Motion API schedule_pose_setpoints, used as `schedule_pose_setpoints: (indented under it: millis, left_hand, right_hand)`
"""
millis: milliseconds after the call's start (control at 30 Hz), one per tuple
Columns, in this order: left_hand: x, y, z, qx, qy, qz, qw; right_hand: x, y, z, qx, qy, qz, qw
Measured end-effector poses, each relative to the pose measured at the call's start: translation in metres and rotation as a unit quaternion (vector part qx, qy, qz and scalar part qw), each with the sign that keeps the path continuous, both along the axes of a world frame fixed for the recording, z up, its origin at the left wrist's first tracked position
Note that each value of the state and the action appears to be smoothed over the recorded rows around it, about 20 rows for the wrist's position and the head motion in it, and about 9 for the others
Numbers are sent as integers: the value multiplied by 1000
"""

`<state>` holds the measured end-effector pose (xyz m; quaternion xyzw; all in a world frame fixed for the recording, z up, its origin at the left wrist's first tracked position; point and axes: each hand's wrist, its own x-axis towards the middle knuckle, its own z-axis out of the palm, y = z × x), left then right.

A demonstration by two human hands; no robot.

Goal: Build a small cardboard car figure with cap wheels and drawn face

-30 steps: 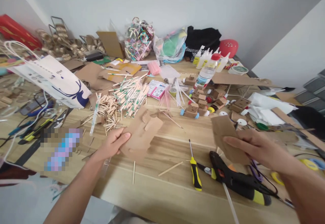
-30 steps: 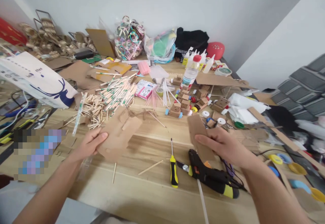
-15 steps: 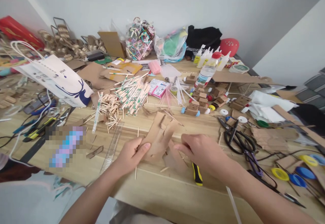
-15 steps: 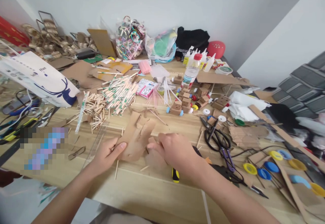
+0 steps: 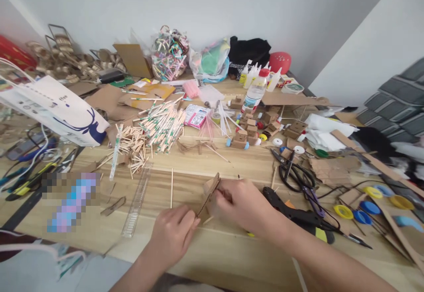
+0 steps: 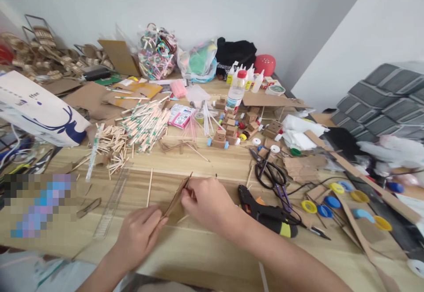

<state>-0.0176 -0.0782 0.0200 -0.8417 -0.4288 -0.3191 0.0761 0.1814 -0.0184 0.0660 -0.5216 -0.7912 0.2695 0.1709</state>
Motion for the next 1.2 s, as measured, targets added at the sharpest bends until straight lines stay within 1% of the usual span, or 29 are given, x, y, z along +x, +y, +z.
schedule_pose_setpoints:
  millis: [67,133,200,300,367,433,533,633,700,767,800,833,867,900,933,967,1000,1067,1100,1133,1167,1200]
  left_hand:
    - [3,-2,-1,3,1,20,1000]
    - [8,-1,1,-2,-4,40,999]
    - [14,3,3,-14,-16,44,999]
    - [22,12,2,-28,-43,17,999]
    - [27,17,-2,-20,-59,8,998]
    - [30,18,-7,-9,-73,5,997]
    - [34,17,-13,1,-84,1,996]
    - [37,16,-13,-3,-88,-1,996]
    - [35,17,-9,-19,-91,-16,996]
    - [26,18,-4,-55,-107,-30,992]
    - [19,18,-1,-82,-123,-27,989]
    - [11,19,2,-117,-148,-11,982]
    - [2,19,5,-154,-183,16,971]
    - [-7,19,7,-200,-225,55,952]
    - [-15,20,9,-239,-275,81,928]
    - [-21,21,12,-278,-335,107,894]
    - [-24,23,14,-304,-404,120,855]
    - [-24,28,18,-347,-524,100,771]
    - [-21,32,21,-373,-568,81,730]
    - [-16,36,22,-388,-599,68,696]
    - [-12,39,24,-398,-619,59,674]
    - [-8,42,24,-402,-632,55,660]
  right_hand:
    - [0,2,-1,-45,87,6,995]
    - [-1,4,-4,-55,156,12,986]
    - [-1,6,-7,-40,204,39,977]
    - [-1,6,-10,0,238,103,966]
    - [1,5,-10,24,226,111,967]
    - [4,2,-9,36,189,91,977]
    - [4,-5,-6,30,133,61,989]
    - [-2,-12,-8,50,131,32,990]
    - [-6,-13,-11,81,125,23,989]
    - [-4,-8,-11,110,97,19,989]
    - [-1,-4,-10,122,76,14,990]
    - [5,2,-8,132,54,3,990]
    - [12,9,-5,138,28,-13,990]
    - [20,16,-3,135,-1,-30,990]
    - [28,22,0,136,-29,-55,989]
    - [35,27,1,129,-55,-66,988]
    - [41,32,0,116,-81,-58,988]
    - [45,36,-5,68,-151,-10,986]
    - [44,36,-9,47,-182,16,982]
    - [42,35,-13,31,-207,36,977]
    - [39,34,-17,21,-223,49,973]
    - [36,32,-19,15,-230,56,971]
